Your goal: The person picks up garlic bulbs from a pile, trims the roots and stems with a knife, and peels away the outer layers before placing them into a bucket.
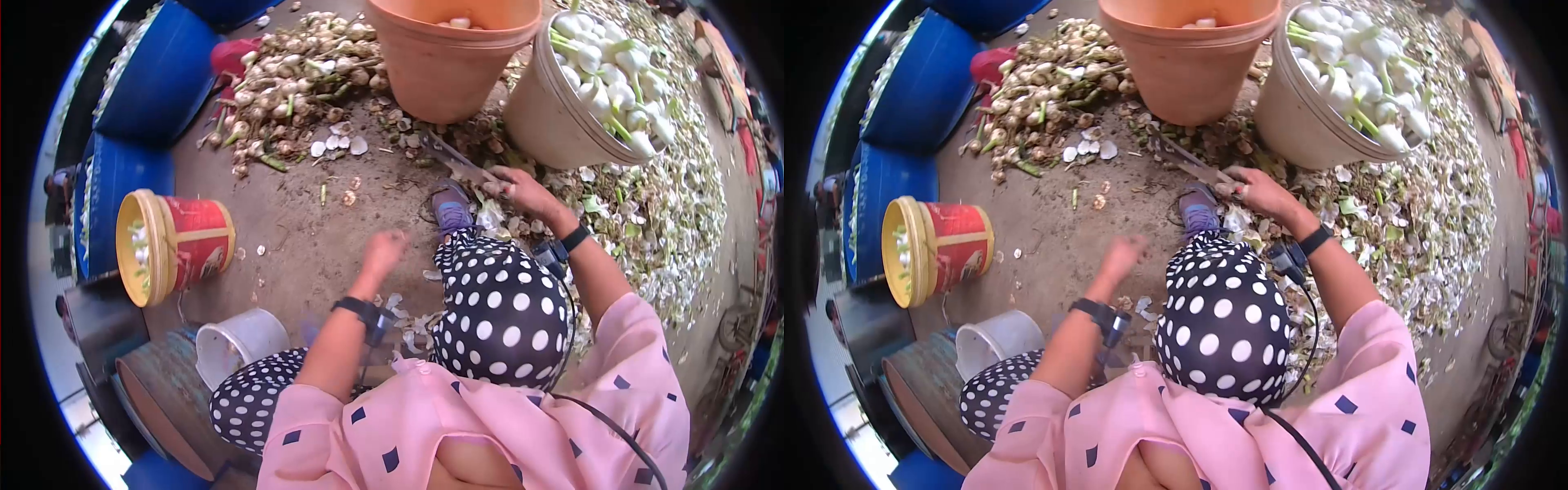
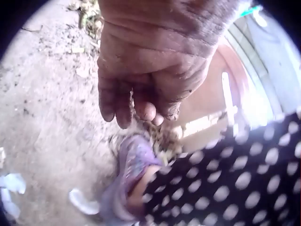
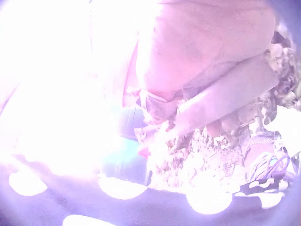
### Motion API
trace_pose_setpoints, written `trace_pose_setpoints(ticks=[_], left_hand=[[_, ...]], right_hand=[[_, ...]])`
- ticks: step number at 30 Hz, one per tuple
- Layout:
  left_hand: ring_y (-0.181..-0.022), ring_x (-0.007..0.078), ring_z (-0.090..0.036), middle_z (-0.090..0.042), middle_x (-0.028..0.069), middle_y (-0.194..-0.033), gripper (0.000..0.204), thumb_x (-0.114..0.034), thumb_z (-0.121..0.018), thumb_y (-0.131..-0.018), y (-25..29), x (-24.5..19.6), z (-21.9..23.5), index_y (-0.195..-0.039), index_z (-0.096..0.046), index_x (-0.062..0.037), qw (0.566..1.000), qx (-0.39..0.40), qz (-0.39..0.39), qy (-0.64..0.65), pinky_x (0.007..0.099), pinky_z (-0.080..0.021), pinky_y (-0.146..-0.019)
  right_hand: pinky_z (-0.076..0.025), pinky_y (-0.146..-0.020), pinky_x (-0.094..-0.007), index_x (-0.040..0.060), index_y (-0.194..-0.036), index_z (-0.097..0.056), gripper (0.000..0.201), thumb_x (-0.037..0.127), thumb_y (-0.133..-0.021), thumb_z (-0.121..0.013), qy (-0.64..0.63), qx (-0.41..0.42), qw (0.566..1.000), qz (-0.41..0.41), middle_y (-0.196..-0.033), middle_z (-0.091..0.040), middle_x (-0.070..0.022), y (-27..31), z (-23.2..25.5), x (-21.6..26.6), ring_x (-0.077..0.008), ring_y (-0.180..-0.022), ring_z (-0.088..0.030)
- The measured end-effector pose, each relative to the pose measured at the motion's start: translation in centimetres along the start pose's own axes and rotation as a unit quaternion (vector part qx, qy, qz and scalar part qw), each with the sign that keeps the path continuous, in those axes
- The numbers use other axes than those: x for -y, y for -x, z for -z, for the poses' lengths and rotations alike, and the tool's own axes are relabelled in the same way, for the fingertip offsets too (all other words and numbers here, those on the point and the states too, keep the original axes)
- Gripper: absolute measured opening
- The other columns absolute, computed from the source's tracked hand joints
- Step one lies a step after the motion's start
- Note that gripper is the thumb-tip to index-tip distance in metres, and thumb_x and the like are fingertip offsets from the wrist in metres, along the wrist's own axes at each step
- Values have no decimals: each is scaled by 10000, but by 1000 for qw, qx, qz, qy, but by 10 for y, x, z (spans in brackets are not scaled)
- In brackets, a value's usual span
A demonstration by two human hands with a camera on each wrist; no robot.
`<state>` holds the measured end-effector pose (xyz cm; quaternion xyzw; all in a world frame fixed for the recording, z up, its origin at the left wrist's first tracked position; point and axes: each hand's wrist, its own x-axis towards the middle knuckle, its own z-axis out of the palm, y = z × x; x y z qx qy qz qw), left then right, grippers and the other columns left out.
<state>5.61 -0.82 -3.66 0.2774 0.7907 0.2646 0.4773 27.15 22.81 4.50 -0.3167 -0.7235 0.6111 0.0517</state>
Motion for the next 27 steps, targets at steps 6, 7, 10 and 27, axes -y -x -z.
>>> trace_pose_setpoints(ticks=[6,7,10,27], left_hand=[[-660,127,-614,-616,41,-751,349,-379,-636,-881,21,-81,47,-992,-609,-50,978,11,-8,206,249,-503,-612],[-688,133,-629,-626,48,-816,401,-395,-637,-881,20,-92,42,-1078,-575,-51,964,32,-24,262,249,-519,-628],[-747,159,-654,-629,75,-940,443,-343,-630,-894,3,-101,36,-1202,-495,-54,939,54,-61,334,264,-547,-655],[-591,138,-572,-570,34,-712,116,-184,-598,-887,-103,46,117,-915,-568,-75,808,-193,93,548,282,-492,-531]], right_hand=[[-454,-844,-365,0,-1131,-556,571,368,-728,-724,107,49,991,60,-1029,-630,-170,-75,-41,39,-280,-948,-603],[-456,-838,-390,9,-1129,-552,568,360,-716,-723,145,40,986,75,-1033,-625,-193,-85,-50,43,-322,-964,-598],[-455,-819,-446,35,-1115,-544,534,356,-712,-684,227,34,969,92,-1031,-612,-236,-109,-72,45,-396,-1001,-573],[-435,-915,-366,-32,-1271,-468,723,398,-732,-684,138,143,973,-117,-1147,-595,-232,-161,-116,-8,-310,-1054,-582]])
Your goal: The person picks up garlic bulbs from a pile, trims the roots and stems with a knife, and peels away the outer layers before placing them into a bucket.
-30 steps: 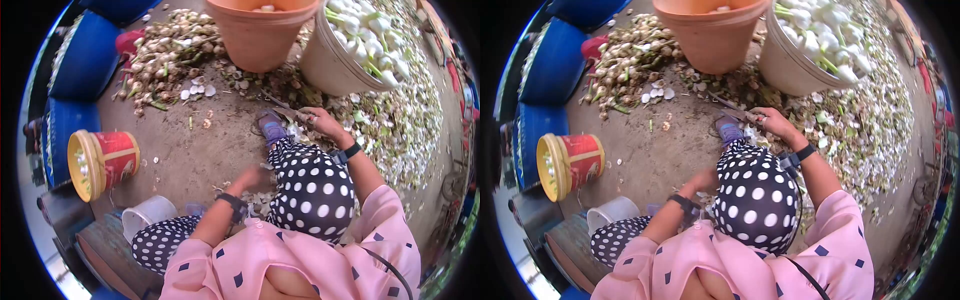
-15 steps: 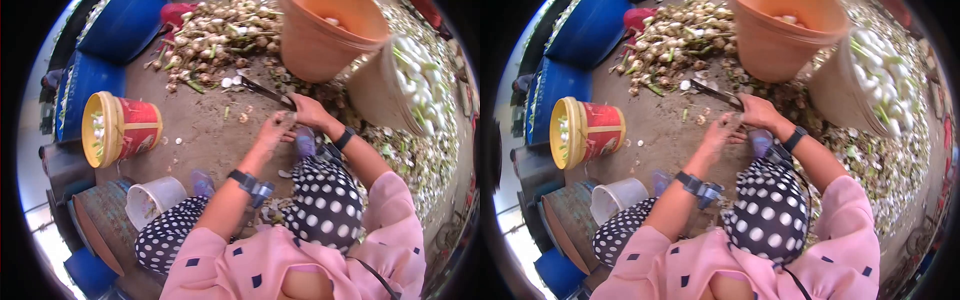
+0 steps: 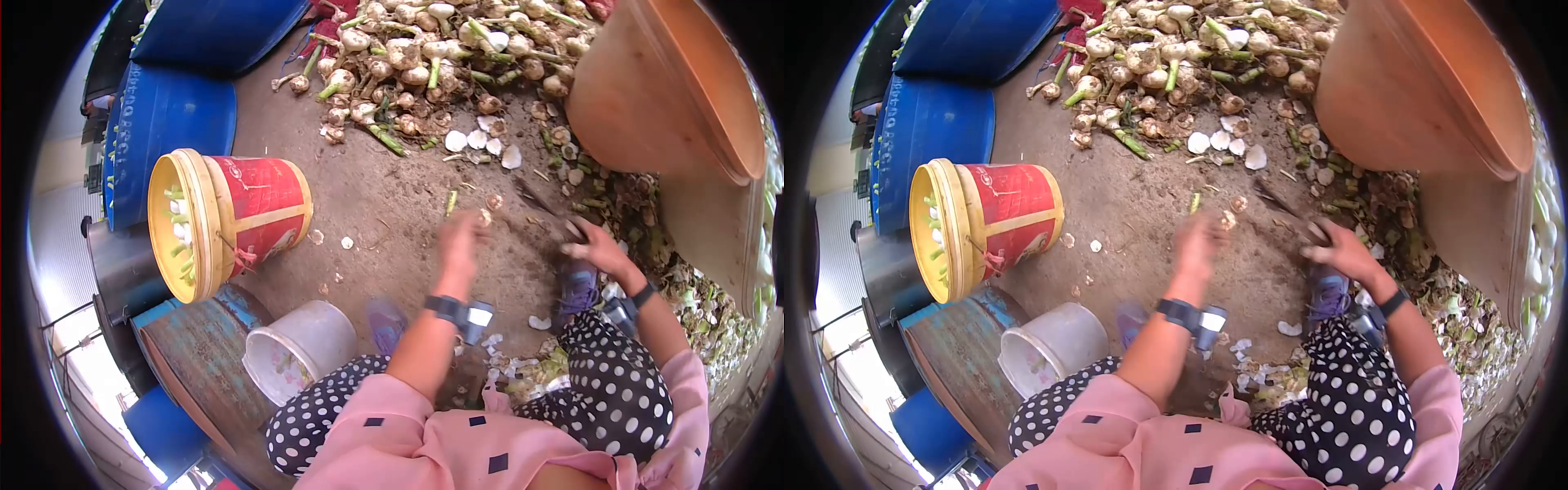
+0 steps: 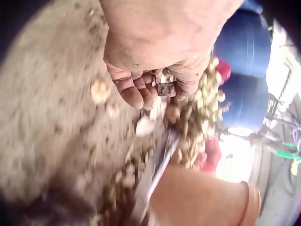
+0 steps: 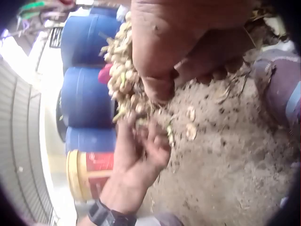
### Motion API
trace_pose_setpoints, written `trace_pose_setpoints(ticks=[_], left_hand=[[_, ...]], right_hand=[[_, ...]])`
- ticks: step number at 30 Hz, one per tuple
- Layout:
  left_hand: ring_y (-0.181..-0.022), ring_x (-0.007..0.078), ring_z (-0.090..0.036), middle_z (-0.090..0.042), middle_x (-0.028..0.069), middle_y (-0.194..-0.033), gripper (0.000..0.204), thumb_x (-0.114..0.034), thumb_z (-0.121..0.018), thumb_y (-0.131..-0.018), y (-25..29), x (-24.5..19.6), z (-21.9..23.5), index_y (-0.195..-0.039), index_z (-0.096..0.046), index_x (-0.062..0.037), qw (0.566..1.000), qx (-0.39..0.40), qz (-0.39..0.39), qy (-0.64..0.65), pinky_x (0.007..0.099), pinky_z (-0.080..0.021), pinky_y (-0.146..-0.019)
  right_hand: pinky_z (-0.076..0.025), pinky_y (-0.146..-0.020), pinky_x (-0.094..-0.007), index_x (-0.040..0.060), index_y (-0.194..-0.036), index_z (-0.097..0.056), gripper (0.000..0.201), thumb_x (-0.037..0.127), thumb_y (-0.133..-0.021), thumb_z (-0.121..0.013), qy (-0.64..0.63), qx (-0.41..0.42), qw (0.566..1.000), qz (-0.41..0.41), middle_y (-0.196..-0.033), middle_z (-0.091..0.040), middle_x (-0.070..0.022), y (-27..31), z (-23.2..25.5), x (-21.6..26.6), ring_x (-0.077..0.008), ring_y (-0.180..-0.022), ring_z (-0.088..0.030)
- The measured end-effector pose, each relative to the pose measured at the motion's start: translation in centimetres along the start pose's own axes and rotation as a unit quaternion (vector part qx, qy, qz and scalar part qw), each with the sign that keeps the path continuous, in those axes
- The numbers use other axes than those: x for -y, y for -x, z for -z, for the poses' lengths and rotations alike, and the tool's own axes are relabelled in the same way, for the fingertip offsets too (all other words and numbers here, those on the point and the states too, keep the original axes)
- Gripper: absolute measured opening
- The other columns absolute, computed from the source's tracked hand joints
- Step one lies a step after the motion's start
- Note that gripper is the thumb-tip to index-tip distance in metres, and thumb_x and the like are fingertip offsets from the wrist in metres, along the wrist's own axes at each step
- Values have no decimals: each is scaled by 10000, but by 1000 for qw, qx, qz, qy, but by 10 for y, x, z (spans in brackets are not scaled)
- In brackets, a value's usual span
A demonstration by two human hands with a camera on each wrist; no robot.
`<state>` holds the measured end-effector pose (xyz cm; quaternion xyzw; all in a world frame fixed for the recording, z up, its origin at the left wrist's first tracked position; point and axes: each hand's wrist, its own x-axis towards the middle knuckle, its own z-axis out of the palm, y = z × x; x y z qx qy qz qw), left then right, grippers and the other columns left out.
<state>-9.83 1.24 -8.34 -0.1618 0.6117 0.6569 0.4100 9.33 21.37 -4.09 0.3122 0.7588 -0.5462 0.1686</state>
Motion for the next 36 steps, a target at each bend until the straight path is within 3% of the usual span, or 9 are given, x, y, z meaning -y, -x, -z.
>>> trace_pose_setpoints(ticks=[4,7,9,14,16,25,28,30,36], left_hand=[[-593,109,-523,-555,10,-717,238,-29,-627,-755,-104,-78,147,-989,-589,-48,938,-244,-201,-140,258,-450,-531],[-932,312,-599,-599,161,-1057,425,-190,-708,-720,-165,-136,230,-1099,-588,-38,583,-452,-192,-647,426,-485,-800],[-1076,386,-523,-545,229,-1175,533,-274,-703,-739,-158,-189,196,-1192,-564,-30,552,-393,-381,-629,472,-417,-921],[-1183,409,-460,-475,258,-1288,574,-309,-681,-778,-235,-241,135,-1281,-516,-86,640,-174,-408,-627,455,-372,-995],[-1129,402,-507,-516,248,-1238,551,-318,-675,-787,-247,-237,116,-1249,-518,-62,789,-151,-236,-547,450,-407,-956],[-964,388,-572,-597,217,-1096,568,-246,-703,-727,-126,-71,63,-1219,-512,-36,683,-173,-270,-657,475,-443,-857],[-914,333,-601,-616,189,-1063,522,-210,-699,-753,-90,-44,49,-1211,-514,-41,768,-162,-311,-535,409,-477,-796],[-928,271,-615,-621,151,-1041,372,-152,-637,-819,-39,-46,7,-1161,-515,-68,952,-27,-248,-178,340,-510,-717],[-888,277,-639,-606,141,-1048,227,-95,-536,-860,46,-31,-43,-1079,-473,-87,953,222,96,183,331,-551,-609]], right_hand=[[-447,-814,-326,-48,-1139,-528,513,248,-748,-678,-62,-65,992,-84,-955,-588,-115,21,14,-49,-199,-892,-545],[-451,-770,-319,-33,-1111,-544,454,201,-742,-667,-94,-60,983,-148,-879,-579,-93,27,20,-43,-184,-825,-537],[-455,-767,-320,-31,-1120,-550,458,196,-739,-664,-56,-76,989,-117,-872,-588,-102,26,16,-59,-187,-816,-545],[-456,-807,-344,-23,-1171,-552,505,207,-733,-654,-28,-45,985,-165,-928,-620,-153,6,26,-22,-215,-852,-572],[-454,-824,-346,-22,-1184,-547,518,214,-735,-652,-40,-40,984,-166,-954,-623,-164,-3,28,-27,-218,-882,-577],[-440,-906,-404,-3,-1223,-538,522,345,-838,-589,10,-72,996,-45,-1096,-605,-231,-25,22,-24,-372,-1041,-571],[-446,-861,-394,2,-1188,-565,475,281,-806,-613,10,-124,988,87,-1018,-595,-211,-17,22,4,-340,-985,-574],[-441,-806,-389,-4,-1091,-584,420,184,-720,-647,-22,-131,982,135,-923,-559,-179,-11,27,18,-309,-898,-561],[-470,-727,-355,8,-1011,-489,414,99,-645,-659,-54,-115,983,129,-812,-584,-125,8,19,31,-255,-800,-601]])
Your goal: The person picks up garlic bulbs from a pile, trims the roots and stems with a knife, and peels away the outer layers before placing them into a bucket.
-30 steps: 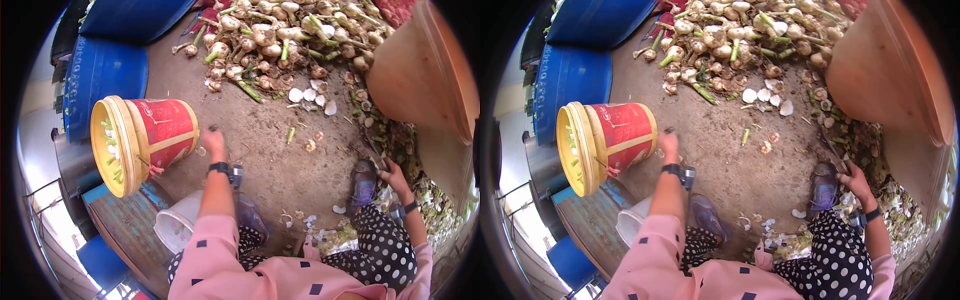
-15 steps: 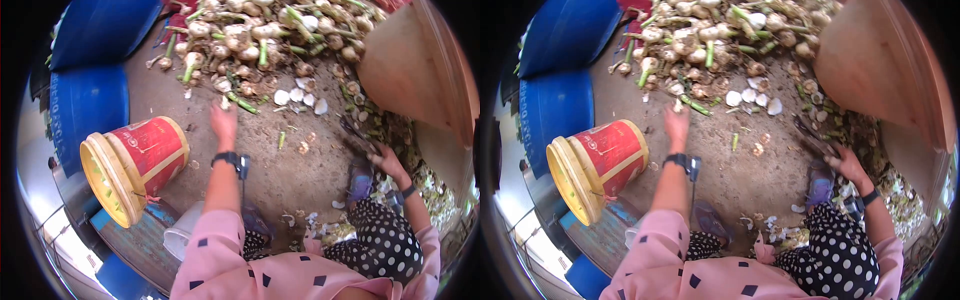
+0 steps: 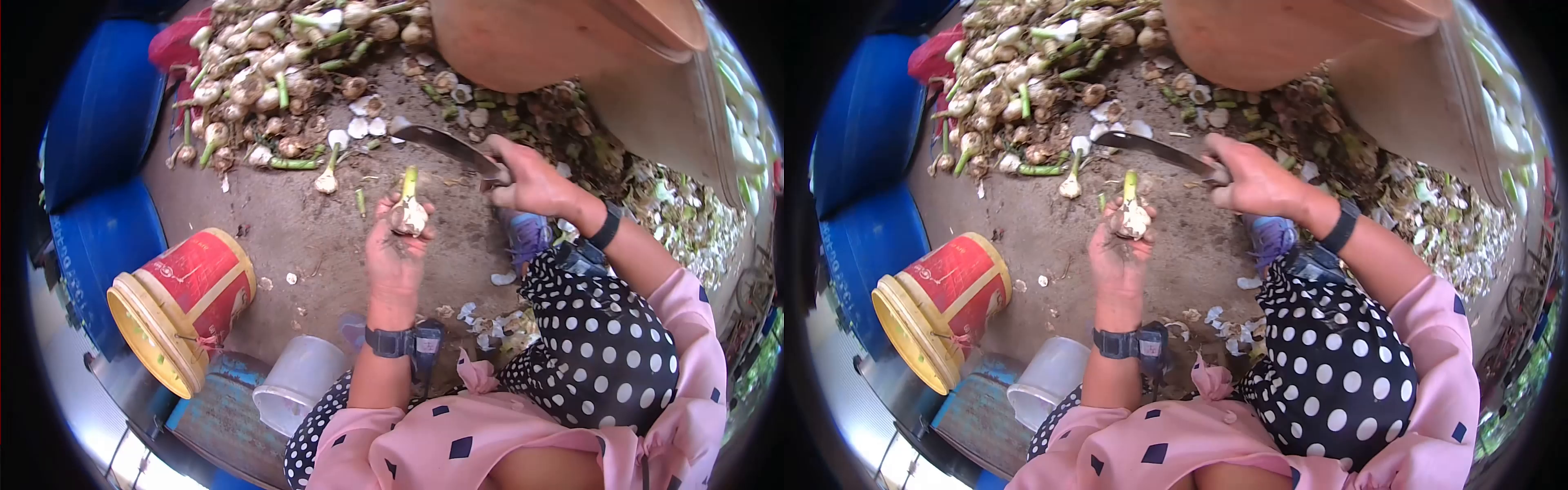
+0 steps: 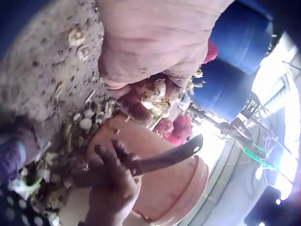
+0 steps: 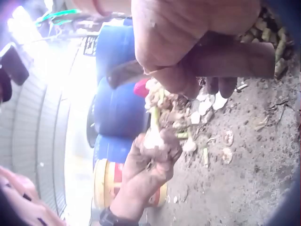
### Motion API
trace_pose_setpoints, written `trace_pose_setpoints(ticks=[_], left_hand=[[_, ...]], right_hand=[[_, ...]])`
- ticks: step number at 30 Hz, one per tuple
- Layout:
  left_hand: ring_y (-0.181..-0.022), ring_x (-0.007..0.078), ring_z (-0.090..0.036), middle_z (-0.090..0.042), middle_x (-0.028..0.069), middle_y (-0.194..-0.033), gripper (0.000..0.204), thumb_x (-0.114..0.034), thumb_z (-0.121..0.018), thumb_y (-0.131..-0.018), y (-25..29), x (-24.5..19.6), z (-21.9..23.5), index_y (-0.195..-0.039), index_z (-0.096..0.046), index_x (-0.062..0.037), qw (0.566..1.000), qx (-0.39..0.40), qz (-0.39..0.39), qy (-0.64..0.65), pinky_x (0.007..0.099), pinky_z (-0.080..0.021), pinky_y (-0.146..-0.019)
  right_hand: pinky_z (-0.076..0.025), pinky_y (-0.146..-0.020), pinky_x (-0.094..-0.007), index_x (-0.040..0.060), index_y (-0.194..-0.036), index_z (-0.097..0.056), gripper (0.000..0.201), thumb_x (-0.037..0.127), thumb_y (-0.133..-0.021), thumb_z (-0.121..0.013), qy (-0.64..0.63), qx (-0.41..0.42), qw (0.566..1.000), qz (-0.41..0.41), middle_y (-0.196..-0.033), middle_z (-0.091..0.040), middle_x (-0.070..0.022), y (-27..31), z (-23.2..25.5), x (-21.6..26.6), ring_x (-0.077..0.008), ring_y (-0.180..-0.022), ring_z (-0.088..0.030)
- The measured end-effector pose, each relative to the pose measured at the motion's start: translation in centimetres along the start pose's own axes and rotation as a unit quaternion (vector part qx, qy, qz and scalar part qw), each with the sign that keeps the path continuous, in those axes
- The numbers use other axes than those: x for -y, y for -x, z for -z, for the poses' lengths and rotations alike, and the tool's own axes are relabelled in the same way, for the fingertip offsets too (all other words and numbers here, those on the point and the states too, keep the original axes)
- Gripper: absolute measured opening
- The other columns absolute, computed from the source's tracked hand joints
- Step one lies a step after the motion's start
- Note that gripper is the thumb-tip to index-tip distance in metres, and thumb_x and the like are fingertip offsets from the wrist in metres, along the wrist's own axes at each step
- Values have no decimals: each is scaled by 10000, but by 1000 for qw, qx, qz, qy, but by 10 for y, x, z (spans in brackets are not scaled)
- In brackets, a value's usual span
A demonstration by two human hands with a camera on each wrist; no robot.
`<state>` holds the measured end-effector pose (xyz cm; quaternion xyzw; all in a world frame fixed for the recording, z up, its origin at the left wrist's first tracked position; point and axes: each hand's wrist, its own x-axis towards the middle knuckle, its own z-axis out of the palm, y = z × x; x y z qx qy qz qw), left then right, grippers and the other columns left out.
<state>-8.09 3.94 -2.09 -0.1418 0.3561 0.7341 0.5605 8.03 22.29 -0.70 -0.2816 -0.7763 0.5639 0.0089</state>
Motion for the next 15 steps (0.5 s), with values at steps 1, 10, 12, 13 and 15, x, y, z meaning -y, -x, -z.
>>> trace_pose_setpoints(ticks=[1,10,12,13,15], left_hand=[[-877,284,-641,-606,141,-1046,242,-101,-538,-856,4,10,-10,-1089,-474,-83,999,13,24,35,331,-550,-607],[-749,233,-602,-592,197,-952,312,-101,-487,-746,4,31,-50,-1052,-511,-49,986,144,42,72,274,-506,-561],[-784,226,-604,-577,187,-1003,333,-71,-478,-741,-11,27,-45,-1073,-500,-49,995,96,15,-35,271,-514,-598],[-820,219,-607,-563,178,-1054,357,-41,-468,-737,-16,28,-44,-1093,-490,-49,988,54,-5,-142,267,-523,-636],[-764,201,-601,-559,139,-1068,400,-42,-490,-756,-23,41,-57,-1155,-461,-46,976,63,-14,-206,252,-479,-501]], right_hand=[[-470,-727,-355,8,-1011,-489,414,99,-645,-659,1,-7,1000,-3,-812,-584,-125,2,0,5,-255,-800,-601],[-474,-613,-408,77,-976,-622,277,163,-715,-657,114,27,992,-43,-713,-629,-131,14,17,-39,-281,-677,-622],[-470,-590,-364,81,-1012,-638,282,179,-750,-667,-11,15,996,-88,-718,-642,-87,19,14,-38,-212,-650,-620],[-455,-581,-321,74,-1012,-644,269,199,-777,-678,-151,3,983,-102,-733,-639,-46,18,14,-22,-150,-650,-591],[-427,-550,-253,62,-981,-658,235,238,-830,-695,-280,6,957,-71,-741,-614,33,12,19,0,-42,-657,-542]])
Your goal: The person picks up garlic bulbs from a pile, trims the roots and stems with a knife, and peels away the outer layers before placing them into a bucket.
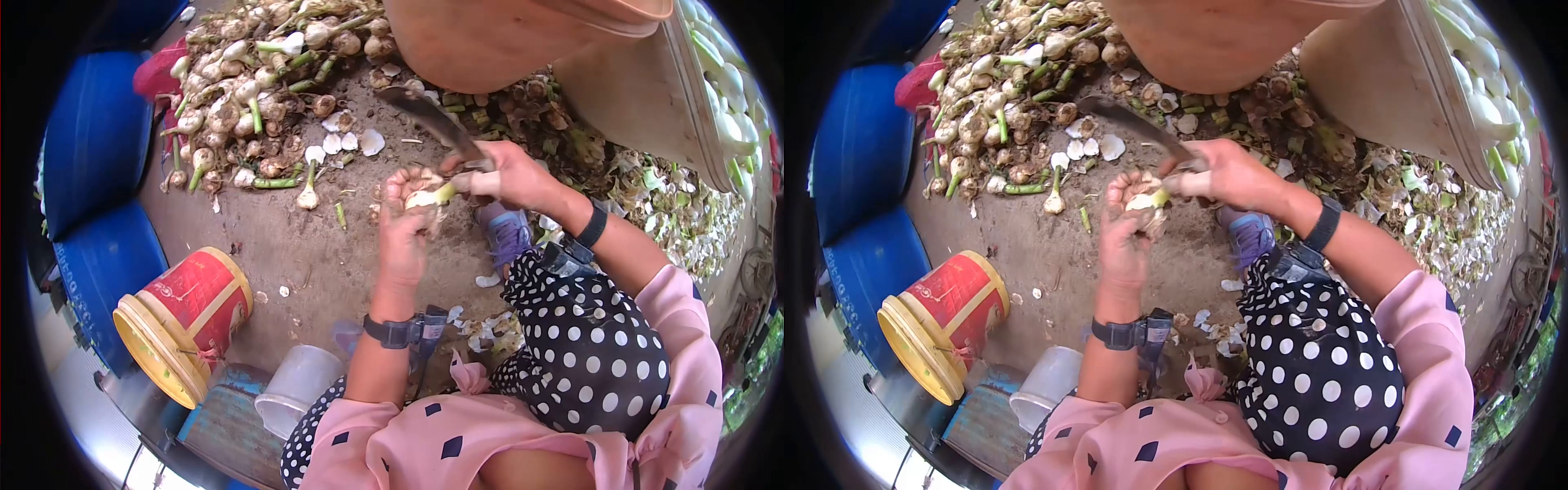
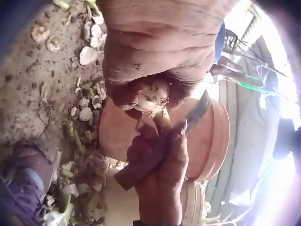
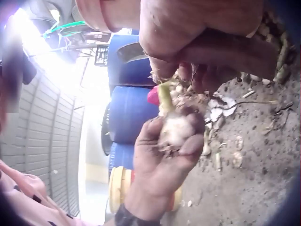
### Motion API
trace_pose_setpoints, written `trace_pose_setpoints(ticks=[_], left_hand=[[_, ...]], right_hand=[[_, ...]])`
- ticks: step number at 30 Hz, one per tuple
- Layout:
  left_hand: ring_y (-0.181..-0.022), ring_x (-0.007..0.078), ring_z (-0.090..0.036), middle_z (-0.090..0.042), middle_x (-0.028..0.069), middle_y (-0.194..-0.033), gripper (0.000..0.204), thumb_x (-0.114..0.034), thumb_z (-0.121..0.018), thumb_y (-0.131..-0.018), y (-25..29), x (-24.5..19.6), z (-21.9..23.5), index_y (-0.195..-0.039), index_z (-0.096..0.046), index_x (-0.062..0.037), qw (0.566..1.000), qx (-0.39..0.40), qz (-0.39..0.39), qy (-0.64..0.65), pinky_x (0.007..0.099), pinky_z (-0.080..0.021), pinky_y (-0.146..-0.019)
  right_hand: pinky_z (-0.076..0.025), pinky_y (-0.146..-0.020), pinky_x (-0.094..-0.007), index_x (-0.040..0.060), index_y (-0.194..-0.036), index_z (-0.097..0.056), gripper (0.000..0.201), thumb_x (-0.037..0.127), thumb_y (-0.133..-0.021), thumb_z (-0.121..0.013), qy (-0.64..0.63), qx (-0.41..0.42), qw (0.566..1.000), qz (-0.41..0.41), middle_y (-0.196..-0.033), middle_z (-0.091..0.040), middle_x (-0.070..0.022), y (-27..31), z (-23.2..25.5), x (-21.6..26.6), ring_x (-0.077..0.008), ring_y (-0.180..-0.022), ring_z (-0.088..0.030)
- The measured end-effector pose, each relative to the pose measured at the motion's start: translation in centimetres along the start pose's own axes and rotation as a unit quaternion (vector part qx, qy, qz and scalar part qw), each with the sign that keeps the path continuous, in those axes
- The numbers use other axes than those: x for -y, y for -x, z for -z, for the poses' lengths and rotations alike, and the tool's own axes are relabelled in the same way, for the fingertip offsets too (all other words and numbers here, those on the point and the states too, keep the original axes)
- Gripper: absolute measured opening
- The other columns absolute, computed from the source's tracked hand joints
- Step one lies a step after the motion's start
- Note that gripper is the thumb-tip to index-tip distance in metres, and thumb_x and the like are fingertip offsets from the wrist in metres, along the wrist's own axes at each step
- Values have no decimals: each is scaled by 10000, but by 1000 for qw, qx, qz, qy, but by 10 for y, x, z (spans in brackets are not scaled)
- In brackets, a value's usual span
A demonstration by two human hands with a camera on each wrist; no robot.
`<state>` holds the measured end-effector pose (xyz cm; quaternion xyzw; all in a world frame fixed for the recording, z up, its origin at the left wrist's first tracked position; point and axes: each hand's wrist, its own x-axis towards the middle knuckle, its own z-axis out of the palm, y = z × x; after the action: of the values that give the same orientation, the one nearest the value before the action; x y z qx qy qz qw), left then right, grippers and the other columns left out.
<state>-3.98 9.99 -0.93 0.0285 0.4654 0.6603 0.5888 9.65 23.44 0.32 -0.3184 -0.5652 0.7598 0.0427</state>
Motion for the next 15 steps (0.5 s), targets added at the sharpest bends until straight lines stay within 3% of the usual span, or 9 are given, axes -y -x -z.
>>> trace_pose_setpoints(ticks=[3,4,6,8,10,12,13,14,15], left_hand=[[-780,163,-605,-570,118,-1070,492,5,-489,-776,5,1,-26,-1263,-423,-26,992,-61,-104,23,244,-504,-597],[-800,153,-605,-577,112,-1063,472,-10,-522,-806,4,4,-26,-1270,-438,-17,989,-69,-106,78,240,-518,-652],[-897,151,-592,-587,101,-1057,358,-158,-543,-888,8,18,-24,-1216,-499,-22,972,-51,6,228,260,-527,-744],[-1006,170,-574,-597,96,-1041,344,-283,-518,-953,16,22,-29,-1160,-538,-9,963,-55,55,258,295,-534,-818],[-919,185,-610,-610,91,-976,330,-263,-500,-960,12,22,-24,-1157,-528,1,993,-29,-55,103,296,-533,-826],[-818,193,-635,-613,77,-876,265,-132,-460,-935,8,16,-12,-1152,-516,10,990,-94,-101,-25,307,-540,-761],[-706,178,-610,-599,73,-799,261,-29,-461,-838,4,22,0,-1080,-546,20,979,-175,-104,-24,280,-500,-643],[-706,178,-610,-599,73,-799,261,-29,-461,-838,5,27,15,-1080,-546,20,979,-174,-101,-23,280,-500,-643],[-680,163,-584,-594,71,-790,269,-12,-451,-802,6,25,23,-1044,-562,24,955,-109,-148,-233,264,-461,-607]], right_hand=[[-466,-627,-254,25,-1010,-645,252,143,-791,-691,84,-3,996,27,-809,-641,-11,2,0,6,-93,-689,-583],[-480,-624,-273,28,-1005,-648,261,138,-773,-696,180,-25,977,109,-811,-648,-44,3,0,8,-131,-692,-607],[-493,-621,-293,30,-1000,-650,271,133,-754,-701,271,-45,943,187,-814,-656,-77,2,-4,5,-170,-695,-631],[-511,-624,-338,50,-1002,-655,311,148,-712,-712,363,-12,855,370,-813,-647,-142,-3,-8,-4,-272,-725,-646],[-503,-595,-367,65,-926,-647,255,177,-707,-715,351,-22,848,396,-770,-633,-129,2,-12,2,-310,-699,-624],[-493,-550,-380,116,-838,-595,177,100,-672,-654,425,-44,862,272,-705,-597,-65,9,-4,14,-275,-665,-625],[-490,-537,-388,121,-831,-571,202,95,-646,-650,465,-74,841,267,-703,-591,-53,8,-2,12,-276,-667,-625],[-490,-537,-388,121,-831,-571,202,95,-646,-650,466,-75,841,264,-703,-591,-53,8,-3,12,-276,-667,-625],[-489,-531,-391,122,-838,-565,228,97,-629,-652,485,-75,829,267,-687,-580,-52,8,-5,12,-275,-660,-623]])
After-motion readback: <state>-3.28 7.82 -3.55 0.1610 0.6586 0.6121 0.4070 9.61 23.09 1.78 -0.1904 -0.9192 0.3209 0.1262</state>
